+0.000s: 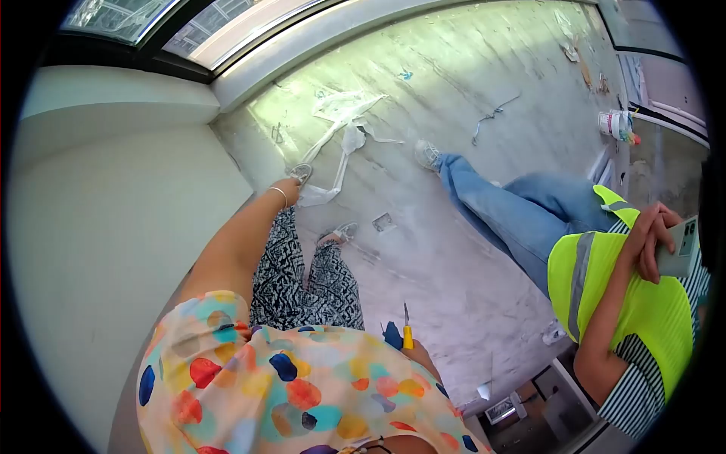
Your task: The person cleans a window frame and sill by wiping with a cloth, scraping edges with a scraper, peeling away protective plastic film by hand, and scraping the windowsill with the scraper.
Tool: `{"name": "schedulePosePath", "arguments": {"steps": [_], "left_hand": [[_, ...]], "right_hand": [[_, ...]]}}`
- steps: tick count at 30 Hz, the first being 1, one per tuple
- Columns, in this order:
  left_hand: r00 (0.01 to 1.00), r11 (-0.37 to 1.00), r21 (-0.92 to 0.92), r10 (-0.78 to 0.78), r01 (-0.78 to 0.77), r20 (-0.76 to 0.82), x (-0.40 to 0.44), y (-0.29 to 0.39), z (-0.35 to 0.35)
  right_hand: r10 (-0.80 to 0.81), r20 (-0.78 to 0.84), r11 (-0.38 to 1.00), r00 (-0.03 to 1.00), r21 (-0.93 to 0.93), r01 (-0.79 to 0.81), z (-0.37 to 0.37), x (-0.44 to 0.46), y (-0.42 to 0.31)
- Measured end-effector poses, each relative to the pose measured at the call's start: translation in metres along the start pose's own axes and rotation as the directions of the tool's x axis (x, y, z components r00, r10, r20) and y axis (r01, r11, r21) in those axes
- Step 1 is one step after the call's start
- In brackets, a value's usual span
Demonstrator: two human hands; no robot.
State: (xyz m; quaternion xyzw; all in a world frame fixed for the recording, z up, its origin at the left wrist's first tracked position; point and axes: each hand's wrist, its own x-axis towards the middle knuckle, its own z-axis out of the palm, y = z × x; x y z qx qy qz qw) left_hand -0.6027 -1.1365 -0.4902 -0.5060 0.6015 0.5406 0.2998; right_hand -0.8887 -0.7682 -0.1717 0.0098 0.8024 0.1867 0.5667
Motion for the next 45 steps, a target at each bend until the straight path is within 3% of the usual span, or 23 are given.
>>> {"name": "schedulePosePath", "arguments": {"steps": [2,3,4,9,13,15,18,20,23,25,27,29,30,32,33,34,35,38,39,41,45], "left_hand": [[0.999,0.997,0.062,0.044,-0.042,-0.029,0.053,-0.004,0.042],[0.997,0.994,0.091,0.069,-0.064,-0.046,0.073,0.002,0.06],[0.998,0.973,0.22,0.065,-0.063,0.001,0.1,0.011,0.074],[0.941,0.834,0.477,0.337,-0.279,-0.039,0.232,0.069,0.088],[0.755,0.632,0.687,0.629,-0.36,-0.183,0.35,0.104,0.084],[0.5,0.497,0.829,0.803,-0.258,-0.326,0.431,0.089,0.092],[0.906,0.77,0.596,0.392,-0.227,-0.162,0.423,0.082,0.082],[0.939,0.809,0.532,0.336,-0.25,-0.071,0.393,0.051,0.095],[0.989,0.972,0.195,0.139,-0.128,-0.043,0.304,0.007,0.125],[0.987,0.985,0.06,0.16,-0.162,0.028,0.223,-0.021,0.128],[0.988,0.981,-0.123,0.152,-0.152,-0.014,0.151,-0.041,0.143],[0.986,0.915,-0.385,0.061,-0.117,-0.155,0.072,-0.045,0.148],[0.97,0.901,-0.416,0.019,-0.121,-0.241,0.063,-0.058,0.175],[0.959,0.757,-0.623,0.018,-0.197,-0.281,-0.024,-0.04,0.159],[0.993,0.69,-0.721,-0.029,-0.063,-0.115,-0.069,-0.029,0.142],[0.992,0.613,-0.78,0.056,-0.125,-0.116,-0.074,-0.037,0.152],[0.983,0.525,-0.833,0.141,-0.172,-0.114,-0.078,-0.045,0.165],[0.977,0.222,-0.955,0.136,-0.194,-0.167,-0.182,-0.007,0.153],[0.979,0.17,-0.964,0.065,-0.202,-0.194,-0.191,-0.008,0.162],[0.975,-0.113,-0.969,0.0,-0.221,-0.223,-0.233,0.016,0.184],[0.921,-0.481,-0.827,0.092,-0.291,-0.378,-0.251,0.015,0.231]], "right_hand": [[0.053,-0.062,0.999,0.997,0.002,-0.053,0.01,0.041,0.017],[0.096,-0.122,0.99,0.988,0.115,-0.082,0.023,0.067,0.039],[0.124,-0.14,0.988,0.982,0.106,-0.11,0.032,0.09,0.062],[0.3,-0.165,0.954,0.94,0.05,-0.295,0.061,0.134,0.072],[0.409,-0.165,0.912,0.897,0.036,-0.409,0.103,0.204,0.092],[0.419,-0.117,0.908,0.9,0.052,-0.416,0.124,0.245,0.088],[0.345,-0.19,0.938,0.919,0.108,-0.33,0.126,0.249,0.05],[0.288,-0.152,0.947,0.945,0.191,-0.258,0.123,0.264,0.075],[0.231,-0.114,0.972,0.966,0.081,-0.222,0.104,0.264,0.083],[0.171,-0.093,0.979,0.981,-0.094,-0.18,0.075,0.232,0.041],[0.092,-0.079,0.965,0.993,-0.239,-0.109,0.047,0.22,0.039],[-0.082,-0.167,0.939,0.983,-0.342,0.02,0.02,0.205,0.027],[-0.128,-0.161,0.94,0.979,-0.334,0.068,0.003,0.19,0.011],[-0.282,-0.121,0.9,0.952,-0.377,0.219,-0.025,0.178,-0.009],[-0.353,-0.113,0.874,0.929,-0.394,0.284,-0.033,0.168,-0.015],[-0.413,-0.095,0.818,0.906,-0.475,0.324,-0.041,0.13,-0.042],[-0.507,-0.068,0.749,0.859,-0.528,0.4,-0.049,0.136,-0.05],[-0.751,0.048,0.495,0.659,-0.619,0.61,-0.068,0.109,-0.096],[-0.803,0.082,0.426,0.59,-0.613,0.665,-0.07,0.093,-0.115],[-0.862,0.206,0.292,0.464,-0.547,0.785,-0.081,0.09,-0.145],[-0.907,0.321,0.058,0.273,-0.547,0.835,-0.046,-0.055,-0.204]]}}
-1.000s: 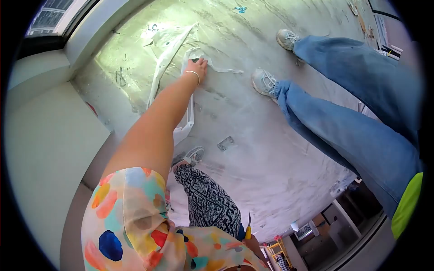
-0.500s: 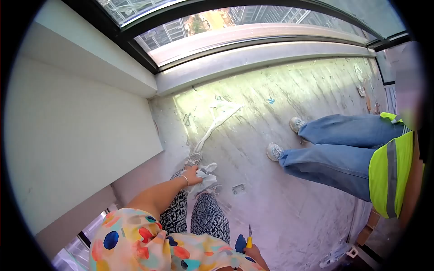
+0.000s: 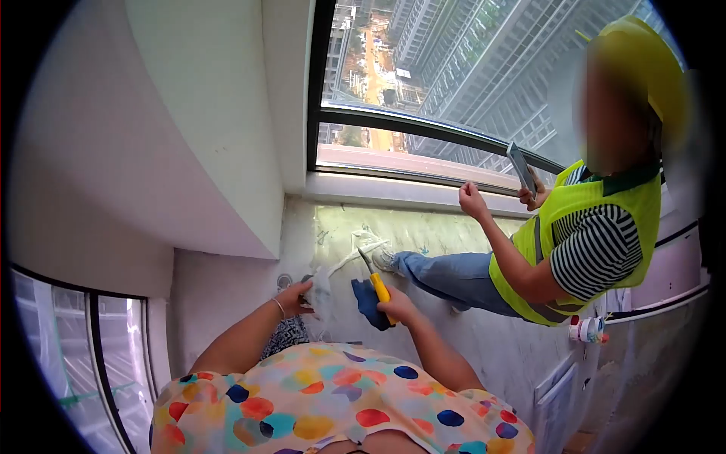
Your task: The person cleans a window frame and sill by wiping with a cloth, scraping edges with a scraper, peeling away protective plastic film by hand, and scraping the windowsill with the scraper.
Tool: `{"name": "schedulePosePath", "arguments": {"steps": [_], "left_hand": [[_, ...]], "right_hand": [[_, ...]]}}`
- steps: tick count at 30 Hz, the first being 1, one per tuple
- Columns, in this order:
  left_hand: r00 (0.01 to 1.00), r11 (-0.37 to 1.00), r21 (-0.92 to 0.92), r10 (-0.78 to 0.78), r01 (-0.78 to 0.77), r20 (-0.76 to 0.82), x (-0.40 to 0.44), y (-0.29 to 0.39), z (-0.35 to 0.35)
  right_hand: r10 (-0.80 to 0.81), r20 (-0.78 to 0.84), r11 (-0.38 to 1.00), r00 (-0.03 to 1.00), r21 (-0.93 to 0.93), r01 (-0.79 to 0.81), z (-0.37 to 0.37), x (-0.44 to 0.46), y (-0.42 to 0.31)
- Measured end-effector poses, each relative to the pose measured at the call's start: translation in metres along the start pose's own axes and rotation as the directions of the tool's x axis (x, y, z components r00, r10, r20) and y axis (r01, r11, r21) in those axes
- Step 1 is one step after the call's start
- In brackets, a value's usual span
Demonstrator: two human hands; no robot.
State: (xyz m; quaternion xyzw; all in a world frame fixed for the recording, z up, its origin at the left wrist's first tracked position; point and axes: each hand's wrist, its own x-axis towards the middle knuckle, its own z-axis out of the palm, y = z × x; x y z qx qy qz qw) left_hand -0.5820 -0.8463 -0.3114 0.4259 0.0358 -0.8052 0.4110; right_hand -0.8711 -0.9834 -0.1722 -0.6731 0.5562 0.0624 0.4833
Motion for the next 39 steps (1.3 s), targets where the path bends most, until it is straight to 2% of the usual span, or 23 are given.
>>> {"name": "schedulePosePath", "arguments": {"steps": [3,6,10,11,14,15,17,18,19,21,22,23,26,28,30,31,33,34,35,36,37,39], "left_hand": [[0.997,0.966,-0.251,0.078,-0.069,0.024,-0.049,-0.044,0.014],[0.964,0.945,-0.196,0.264,-0.263,-0.019,-0.093,-0.083,0.022],[0.971,0.961,-0.172,0.192,-0.215,-0.141,-0.114,-0.131,0.013],[0.969,0.968,-0.14,0.186,-0.21,-0.165,-0.128,-0.133,0.023],[0.96,0.897,-0.344,0.256,-0.279,-0.11,-0.128,-0.152,0.02],[0.955,0.876,-0.38,0.267,-0.295,-0.126,-0.129,-0.159,0.016],[0.977,0.771,-0.607,0.209,-0.194,-0.046,-0.138,-0.158,0.003],[0.981,0.698,-0.703,0.194,-0.137,0.001,-0.141,-0.156,-0.003],[0.973,0.722,-0.664,0.227,-0.194,-0.037,-0.143,-0.154,-0.005],[0.959,0.722,-0.66,0.284,-0.209,0.007,-0.133,-0.175,-0.031],[0.95,0.723,-0.656,0.312,-0.217,0.029,-0.131,-0.18,-0.043],[0.949,0.717,-0.649,0.313,-0.255,-0.028,-0.162,-0.191,-0.019],[0.91,0.694,-0.658,0.413,-0.291,0.033,-0.161,-0.216,-0.033],[0.876,0.65,-0.698,0.477,-0.3,0.067,-0.183,-0.22,-0.017],[0.838,0.65,-0.705,0.526,-0.283,0.149,-0.196,-0.216,-0.004],[0.832,0.683,-0.68,0.52,-0.267,0.195,-0.209,-0.216,0.003],[0.934,0.924,-0.306,0.298,-0.23,0.198,-0.198,-0.226,-0.008],[0.97,0.98,-0.096,0.188,-0.175,0.154,-0.188,-0.232,-0.012],[0.984,0.972,0.151,0.174,-0.179,0.048,-0.178,-0.24,-0.015],[0.981,0.911,0.386,0.185,-0.147,-0.063,-0.172,-0.246,-0.012],[0.966,0.797,0.574,0.256,-0.185,-0.044,-0.164,-0.25,-0.009],[0.889,0.452,0.866,0.457,-0.214,-0.019,-0.166,-0.258,0.002]], "right_hand": [[-0.11,0.057,0.989,0.992,-0.093,0.115,-0.017,0.01,-0.078],[-0.053,0.173,0.997,0.983,-0.045,0.062,-0.004,0.034,-0.136],[0.016,0.189,0.967,0.982,0.247,-0.063,0.018,0.063,-0.192],[0.008,0.214,0.969,0.977,0.241,-0.06,0.023,0.075,-0.197],[-0.04,0.235,0.982,0.971,0.188,-0.006,0.042,0.068,-0.213],[-0.04,0.273,0.995,0.961,0.104,0.012,0.053,0.059,-0.207],[-0.025,0.314,0.996,0.949,-0.077,0.052,0.081,0.067,-0.169],[-0.039,0.302,0.993,0.952,-0.098,0.072,0.088,0.041,-0.165],[-0.031,0.273,0.984,0.961,-0.162,0.077,0.109,0.056,-0.126],[-0.03,0.225,0.939,0.974,-0.327,0.105,0.133,0.032,-0.071],[0.006,0.171,0.926,0.985,-0.372,0.059,0.143,0.015,-0.045],[0.06,0.187,0.898,0.981,-0.44,0.029,0.14,-0.031,-0.023],[0.192,0.205,0.88,0.96,-0.47,-0.076,0.141,-0.089,0.046],[0.27,0.179,0.786,0.946,-0.609,-0.109,0.137,-0.129,0.077],[0.262,0.196,0.717,0.945,-0.695,-0.055,0.127,-0.152,0.117],[0.295,0.174,0.697,0.939,-0.712,-0.087,0.125,-0.165,0.133],[0.36,0.135,0.676,0.923,-0.719,-0.159,0.12,-0.188,0.145],[0.39,0.122,0.678,0.913,-0.709,-0.195,0.118,-0.202,0.143],[0.397,0.096,0.668,0.913,-0.712,-0.215,0.117,-0.212,0.145],[0.405,0.08,0.676,0.911,-0.698,-0.239,0.118,-0.219,0.147],[0.396,0.079,0.693,0.915,-0.679,-0.241,0.12,-0.225,0.15],[0.387,0.079,0.719,0.919,-0.649,-0.247,0.124,-0.238,0.152]]}}
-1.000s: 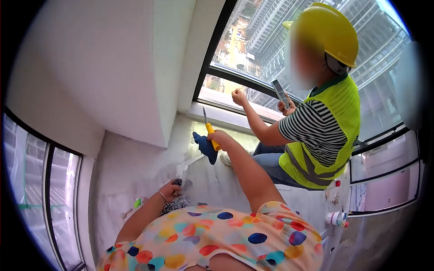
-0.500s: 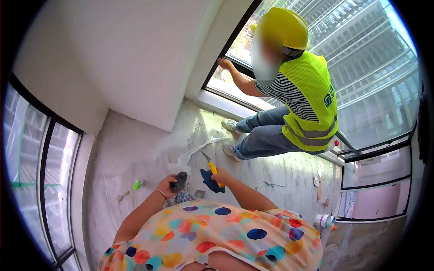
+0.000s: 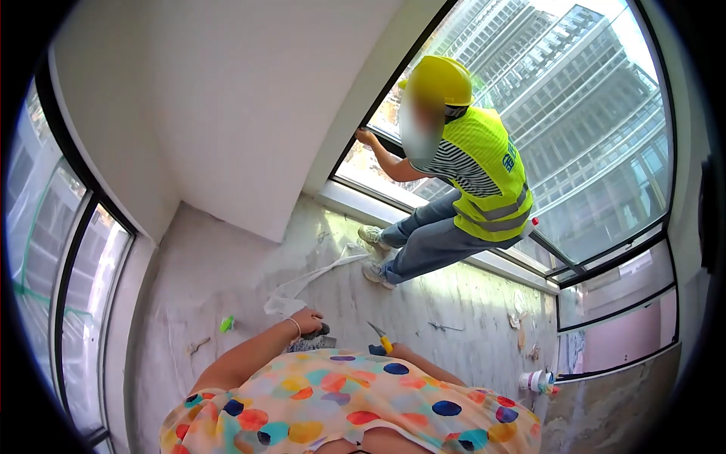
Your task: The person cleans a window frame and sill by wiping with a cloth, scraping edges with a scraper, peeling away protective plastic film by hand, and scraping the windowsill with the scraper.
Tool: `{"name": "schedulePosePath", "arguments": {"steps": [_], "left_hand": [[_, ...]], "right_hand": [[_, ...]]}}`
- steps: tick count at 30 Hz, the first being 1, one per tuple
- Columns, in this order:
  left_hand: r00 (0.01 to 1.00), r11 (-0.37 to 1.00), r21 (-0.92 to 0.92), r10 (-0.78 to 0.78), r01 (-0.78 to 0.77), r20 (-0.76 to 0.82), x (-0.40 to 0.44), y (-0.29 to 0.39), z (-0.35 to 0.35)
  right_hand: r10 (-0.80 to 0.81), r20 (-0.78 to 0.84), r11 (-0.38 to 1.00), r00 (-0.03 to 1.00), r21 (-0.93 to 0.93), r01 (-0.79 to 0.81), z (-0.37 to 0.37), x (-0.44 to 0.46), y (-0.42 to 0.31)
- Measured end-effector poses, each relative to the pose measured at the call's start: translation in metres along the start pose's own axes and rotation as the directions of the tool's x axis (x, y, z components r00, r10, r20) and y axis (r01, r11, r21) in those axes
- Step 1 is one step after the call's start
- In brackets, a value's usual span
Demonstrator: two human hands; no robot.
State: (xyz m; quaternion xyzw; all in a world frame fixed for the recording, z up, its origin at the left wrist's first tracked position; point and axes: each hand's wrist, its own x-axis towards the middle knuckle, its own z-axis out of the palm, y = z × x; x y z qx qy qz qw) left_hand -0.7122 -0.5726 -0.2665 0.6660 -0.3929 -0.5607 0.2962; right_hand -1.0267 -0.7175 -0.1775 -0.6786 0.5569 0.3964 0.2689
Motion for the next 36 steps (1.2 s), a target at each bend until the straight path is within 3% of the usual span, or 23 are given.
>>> {"name": "schedulePosePath", "arguments": {"steps": [1,2,5,8,9,10,11,12,13,15,19,21,23,26,29,30,33,36], "left_hand": [[0.994,0.974,0.217,0.084,-0.068,-0.067,-0.011,0.015,0.001],[0.991,0.965,0.258,0.073,-0.04,-0.117,-0.026,0.029,0.002],[0.996,0.995,-0.065,-0.076,0.079,0.046,-0.06,0.052,-0.014],[0.99,0.983,-0.124,0.139,-0.136,0.02,-0.061,-0.008,-0.02],[0.996,0.89,-0.449,-0.088,0.077,-0.002,-0.081,-0.011,-0.023],[0.95,0.642,-0.742,-0.31,0.19,-0.024,-0.103,-0.01,-0.028],[0.901,0.427,-0.879,-0.433,0.215,0.01,-0.13,-0.004,-0.037],[0.894,0.294,-0.95,-0.446,0.108,-0.037,-0.145,-0.026,-0.038],[0.88,0.173,-0.985,-0.466,-0.012,-0.092,-0.168,-0.033,-0.039],[0.853,0.027,-0.991,-0.505,-0.134,-0.129,-0.201,-0.06,-0.031],[0.827,-0.1,-0.928,-0.496,-0.359,-0.267,-0.271,-0.056,-0.009],[0.8,-0.172,-0.876,-0.514,-0.45,-0.309,-0.301,-0.031,-0.004],[0.817,-0.23,-0.836,-0.446,-0.499,-0.365,-0.313,-0.051,-0.005],[0.717,-0.044,-0.849,-0.559,-0.527,-0.417,-0.337,-0.032,-0.019],[0.628,0.343,-0.778,-0.46,-0.526,-0.627,-0.355,-0.029,-0.039],[0.649,0.374,-0.762,-0.4,-0.529,-0.647,-0.359,-0.042,-0.046],[0.671,0.664,-0.64,-0.273,-0.387,-0.689,-0.392,-0.038,-0.067],[0.722,0.714,-0.607,-0.207,-0.349,-0.66,-0.429,-0.073,-0.09]], "right_hand": [[-0.009,0.004,1.0,1.0,-0.005,0.009,0.003,-0.002,-0.002],[-0.02,0.007,1.0,1.0,-0.007,0.02,0.005,-0.004,-0.004],[-0.075,0.035,0.996,0.997,-0.038,0.076,0.01,0.002,-0.012],[-0.15,0.07,0.986,0.986,-0.06,0.154,0.009,0.016,-0.021],[-0.178,0.077,0.981,0.981,-0.067,0.183,0.008,0.023,-0.024],[-0.207,0.078,0.975,0.975,-0.07,0.213,0.004,0.029,-0.028],[-0.247,0.07,0.965,0.967,-0.07,0.252,-0.001,0.035,-0.032],[-0.29,0.05,0.954,0.956,-0.063,0.292,-0.005,0.038,-0.038],[-0.332,0.031,0.941,0.943,-0.058,0.333,-0.008,0.04,-0.043],[-0.349,0.001,0.928,0.937,0.139,0.345,-0.025,0.012,-0.065],[-0.526,0.019,0.76,0.85,0.459,0.46,-0.018,-0.006,-0.102],[-0.612,0.103,0.656,0.784,0.621,0.43,-0.006,-0.02,-0.127],[-0.693,0.174,0.58,0.7,0.712,0.397,-0.004,-0.054,-0.158],[-0.789,0.172,0.492,0.59,0.752,0.438,0.005,-0.107,-0.199],[-0.853,0.147,0.43,0.5,0.742,0.515,0.021,-0.159,-0.246],[-0.854,0.143,0.435,0.501,0.724,0.535,0.024,-0.187,-0.265],[-0.907,0.059,0.327,0.418,0.725,0.607,0.059,-0.225,-0.322],[-0.917,-0.008,0.283,0.398,0.692,0.664,0.113,-0.258,-0.384]]}}
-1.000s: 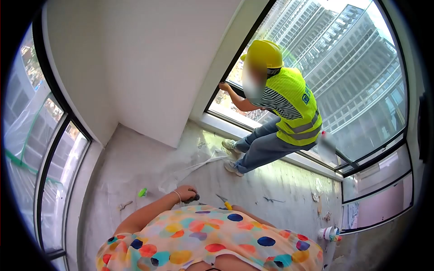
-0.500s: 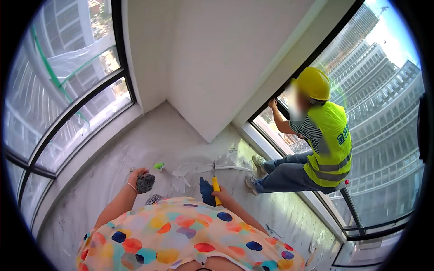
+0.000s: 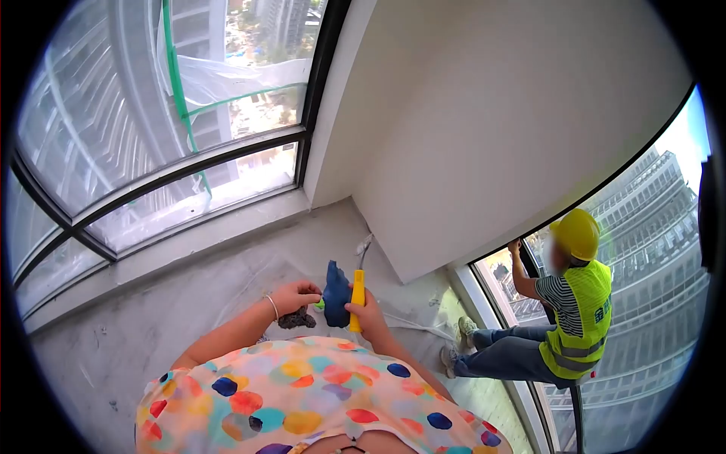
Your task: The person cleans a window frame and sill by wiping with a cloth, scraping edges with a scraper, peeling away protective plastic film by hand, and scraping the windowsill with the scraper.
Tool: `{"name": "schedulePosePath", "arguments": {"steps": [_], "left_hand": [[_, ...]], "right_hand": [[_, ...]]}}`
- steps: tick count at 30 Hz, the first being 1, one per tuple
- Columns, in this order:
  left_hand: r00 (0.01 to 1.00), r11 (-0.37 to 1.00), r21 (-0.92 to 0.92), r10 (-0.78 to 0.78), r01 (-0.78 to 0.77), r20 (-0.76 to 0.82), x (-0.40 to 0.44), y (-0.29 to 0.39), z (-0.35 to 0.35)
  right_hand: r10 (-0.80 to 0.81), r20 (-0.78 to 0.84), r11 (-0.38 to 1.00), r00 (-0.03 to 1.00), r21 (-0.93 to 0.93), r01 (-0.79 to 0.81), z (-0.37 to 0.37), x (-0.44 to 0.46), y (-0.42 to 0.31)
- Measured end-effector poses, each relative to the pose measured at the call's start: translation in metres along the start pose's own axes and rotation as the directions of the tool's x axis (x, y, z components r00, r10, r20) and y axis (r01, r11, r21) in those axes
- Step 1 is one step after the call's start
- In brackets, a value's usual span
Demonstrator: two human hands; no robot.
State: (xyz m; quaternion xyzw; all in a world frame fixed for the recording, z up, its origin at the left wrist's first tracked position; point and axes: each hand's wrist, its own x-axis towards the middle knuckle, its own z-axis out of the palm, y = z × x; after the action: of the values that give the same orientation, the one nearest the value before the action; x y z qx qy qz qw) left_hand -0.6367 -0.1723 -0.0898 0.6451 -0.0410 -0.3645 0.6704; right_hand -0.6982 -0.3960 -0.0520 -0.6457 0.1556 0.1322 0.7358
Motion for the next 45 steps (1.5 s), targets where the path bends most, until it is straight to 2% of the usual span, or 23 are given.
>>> {"name": "schedulePosePath", "arguments": {"steps": [1,3,4,5,7,9,10,13,17,19,21,23,24,27,29,31,33,34,35,39,41,44,45], "left_hand": [[1.0,1.0,0.011,-0.02,0.02,0.003,-0.004,0.002,-0.024],[0.991,0.969,-0.246,-0.056,0.026,-0.118,0.006,-0.018,-0.084],[0.974,0.813,-0.579,-0.173,0.058,-0.145,0.006,-0.024,-0.112],[0.946,0.556,-0.829,-0.295,0.055,-0.135,0.006,-0.028,-0.141],[0.91,0.441,-0.895,-0.34,-0.069,-0.238,-0.007,-0.004,-0.176],[0.947,0.523,-0.851,-0.252,-0.04,-0.2,-0.004,0.002,-0.188],[0.971,0.529,-0.848,-0.203,0.004,-0.122,0.0,0.005,-0.185],[0.989,0.655,-0.755,-0.13,0.035,-0.066,0.006,0.022,-0.181],[0.987,0.804,-0.581,-0.162,0.129,-0.005,0.01,0.047,-0.199],[0.99,0.896,-0.426,-0.14,0.126,-0.002,0.018,0.053,-0.216],[0.998,0.986,-0.152,-0.067,0.064,-0.015,0.034,0.063,-0.241],[0.995,0.997,0.082,0.006,0.002,-0.104,0.063,0.074,-0.273],[0.981,0.972,0.235,0.02,0.026,-0.194,0.08,0.083,-0.291],[0.909,0.798,0.598,0.303,-0.078,-0.286,0.138,0.148,-0.323],[0.866,0.558,0.825,0.453,-0.09,-0.212,0.172,0.228,-0.324],[0.791,0.195,0.972,0.612,-0.132,-0.016,0.225,0.294,-0.335],[0.597,-0.138,0.96,0.758,-0.243,0.261,0.281,0.356,-0.345],[0.524,-0.253,0.942,0.784,-0.222,0.334,0.307,0.387,-0.347],[0.463,-0.363,0.908,0.782,-0.207,0.418,0.333,0.417,-0.349],[0.263,-0.635,0.769,0.732,-0.069,0.628,0.415,0.497,-0.356],[0.279,-0.695,0.718,0.682,-0.042,0.676,0.447,0.505,-0.366],[0.399,-0.797,0.603,0.539,-0.045,0.742,0.481,0.477,-0.388],[0.435,-0.825,0.563,0.488,-0.054,0.756,0.489,0.466,-0.391]], "right_hand": [[-0.022,-0.005,1.0,1.0,-0.007,0.022,0.026,0.017,0.0],[0.037,-0.049,0.998,0.998,0.043,-0.035,0.078,0.047,0.001],[0.083,-0.072,0.995,0.994,0.068,-0.078,0.098,0.056,0.004],[0.102,-0.069,0.995,0.992,0.023,-0.101,0.118,0.067,0.003],[0.084,-0.049,0.996,0.995,0.026,-0.083,0.155,0.088,0.008],[0.091,-0.048,0.991,0.995,0.101,-0.085,0.191,0.105,0.003],[0.092,-0.053,0.988,0.994,0.128,-0.085,0.202,0.112,-0.001],[0.088,-0.2,0.99,0.976,0.124,-0.064,0.215,0.142,-0.006],[0.027,-0.164,0.996,0.986,-0.077,-0.04,0.207,0.169,-0.018],[-0.018,-0.16,0.99,0.987,-0.144,-0.005,0.209,0.179,-0.026],[-0.028,-0.191,0.987,0.981,-0.159,-0.002,0.213,0.191,-0.035],[0.059,-0.268,0.998,0.962,0.029,-0.053,0.21,0.213,-0.033],[0.113,-0.308,0.992,0.945,0.085,-0.091,0.202,0.228,-0.026],[0.179,-0.393,0.983,0.902,0.118,-0.144,0.173,0.267,-0.017],[0.206,-0.38,0.971,0.902,0.191,-0.141,0.15,0.29,-0.009],[0.265,-0.459,0.963,0.848,0.169,-0.209,0.136,0.303,-0.027],[0.335,-0.482,0.94,0.81,0.228,-0.253,0.119,0.324,-0.016],[0.361,-0.478,0.928,0.801,0.267,-0.259,0.112,0.335,-0.012],[0.386,-0.474,0.915,0.792,0.306,-0.262,0.106,0.347,-0.006],[0.395,-0.497,0.914,0.773,0.297,-0.277,0.087,0.383,0.027],[0.435,-0.505,0.891,0.746,0.362,-0.274,0.081,0.393,0.036],[0.517,-0.526,0.848,0.676,0.425,-0.317,0.073,0.404,0.046],[0.511,-0.538,0.844,0.671,0.464,-0.271,0.07,0.41,0.072]]}}
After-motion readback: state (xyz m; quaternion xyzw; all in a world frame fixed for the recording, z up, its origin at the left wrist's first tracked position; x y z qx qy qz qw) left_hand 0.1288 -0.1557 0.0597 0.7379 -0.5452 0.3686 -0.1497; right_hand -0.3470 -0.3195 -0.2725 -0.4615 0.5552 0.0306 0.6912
